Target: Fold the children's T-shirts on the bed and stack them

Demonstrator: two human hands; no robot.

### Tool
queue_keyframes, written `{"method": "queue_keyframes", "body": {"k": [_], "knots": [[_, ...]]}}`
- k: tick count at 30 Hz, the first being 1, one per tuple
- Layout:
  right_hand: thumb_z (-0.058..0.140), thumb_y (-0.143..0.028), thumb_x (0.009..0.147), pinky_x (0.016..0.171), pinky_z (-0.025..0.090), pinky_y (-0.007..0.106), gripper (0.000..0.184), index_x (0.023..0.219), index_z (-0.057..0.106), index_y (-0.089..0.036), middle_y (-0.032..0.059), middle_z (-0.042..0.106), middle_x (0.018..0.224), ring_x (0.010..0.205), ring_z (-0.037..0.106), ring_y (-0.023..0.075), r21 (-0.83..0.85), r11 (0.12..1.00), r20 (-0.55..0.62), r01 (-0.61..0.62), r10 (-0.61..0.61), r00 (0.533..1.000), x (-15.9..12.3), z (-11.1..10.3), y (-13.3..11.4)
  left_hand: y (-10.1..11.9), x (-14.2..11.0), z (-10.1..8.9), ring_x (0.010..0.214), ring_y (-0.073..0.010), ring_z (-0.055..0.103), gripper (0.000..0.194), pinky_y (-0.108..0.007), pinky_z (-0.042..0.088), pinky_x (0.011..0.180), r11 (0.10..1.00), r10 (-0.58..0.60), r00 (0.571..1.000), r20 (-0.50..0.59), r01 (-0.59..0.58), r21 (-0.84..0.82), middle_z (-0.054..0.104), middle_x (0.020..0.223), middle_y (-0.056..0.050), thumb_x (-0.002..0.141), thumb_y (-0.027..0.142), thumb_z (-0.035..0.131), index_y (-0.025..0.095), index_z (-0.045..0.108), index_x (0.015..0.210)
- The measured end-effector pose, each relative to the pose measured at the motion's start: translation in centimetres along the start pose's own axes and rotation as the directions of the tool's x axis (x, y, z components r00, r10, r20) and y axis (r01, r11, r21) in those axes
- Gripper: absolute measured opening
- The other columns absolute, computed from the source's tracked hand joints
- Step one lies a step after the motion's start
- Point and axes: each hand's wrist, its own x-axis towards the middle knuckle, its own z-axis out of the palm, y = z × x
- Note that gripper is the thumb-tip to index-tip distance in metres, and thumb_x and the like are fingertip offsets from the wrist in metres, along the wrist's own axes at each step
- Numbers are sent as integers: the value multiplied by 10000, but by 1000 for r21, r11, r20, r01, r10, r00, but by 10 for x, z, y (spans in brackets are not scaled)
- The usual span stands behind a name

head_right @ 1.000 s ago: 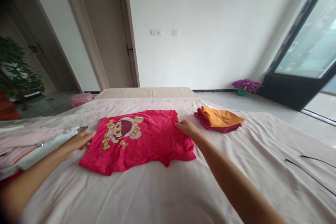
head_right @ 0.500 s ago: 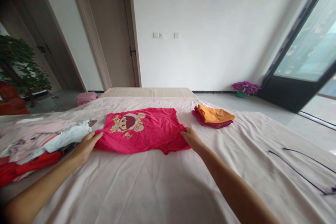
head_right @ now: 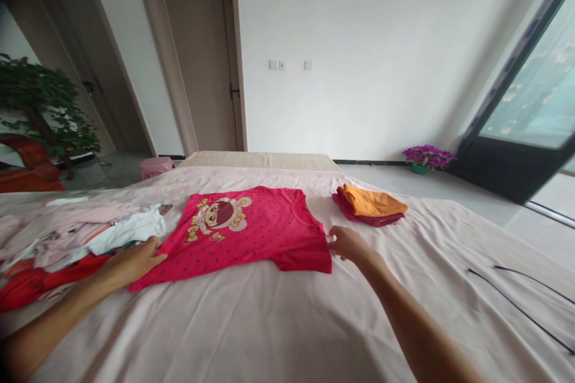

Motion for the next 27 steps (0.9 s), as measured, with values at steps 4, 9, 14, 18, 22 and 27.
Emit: {"method": "queue_keyframes", "body": {"k": [4, 9, 14, 18, 22, 27], "knots": [[489, -295, 934, 765, 459, 323, 298, 1134, 684, -192, 152, 712, 1087, 981, 676, 280, -139, 988, -146, 61, -81, 986, 8, -8, -53, 56, 6, -19, 1061, -391, 632, 440, -477, 447, 911, 968, 60, 998, -29, -51, 245, 675, 1140, -213, 831, 405, 552, 133, 598, 1173], [368, -337, 1001, 1053, 396, 360, 490, 1438, 477, -146, 152, 531, 1439, 1297, 517, 263, 9, 865, -134, 501, -495, 858, 29, 44, -162, 160, 38, 21, 1368, -275, 459, 468, -377, 321, 1138, 938, 342, 934, -103, -346, -21, 542, 1429, -184, 956, 328, 370, 110, 565, 1322], [330, -492, 1010, 1212, 178, 454, 654, 1546, 313, -119, 128, 265, 1609, 1496, 203, 283, -69, 826, -53, 559, -563, 825, 48, 100, -187, 177, 55, 73, 1437, -295, 368, 526, -455, 244, 1180, 919, 393, 917, -73, -395, -6, 450, 1520, -160, 970, 373, 364, 165, 497, 1434], [270, -522, 1017, 1227, 123, 438, 679, 1565, 264, -121, 111, 200, 1628, 1509, 161, 260, -149, 864, -59, 481, -493, 868, 62, 98, -148, 129, 66, 72, 1489, -321, 246, 594, -496, 174, 1192, 931, 362, 928, -86, -355, 84, 347, 1585, -144, 955, 491, 391, 204, 459, 1470], [270, -505, 1015, 1226, 125, 435, 660, 1567, 261, -145, 100, 197, 1631, 1512, 145, 244, -210, 899, -40, 385, -401, 915, 74, 79, -100, 82, 73, 56, 1494, -281, 231, 585, -463, 208, 1181, 954, 288, 955, -76, -279, 105, 312, 1608, -109, 962, 457, 370, 227, 405, 1499], [246, -518, 1013, 1227, 102, 412, 672, 1569, 256, -141, 96, 192, 1633, 1515, 136, 226, -230, 926, -68, 299, -322, 944, 79, 74, -71, 65, 81, 43, 1434, -325, 336, 525, -521, 263, 1130, 996, 90, 990, -111, -87, 29, 461, 1512, -121, 912, 468, 458, 293, 520, 1403]]}}
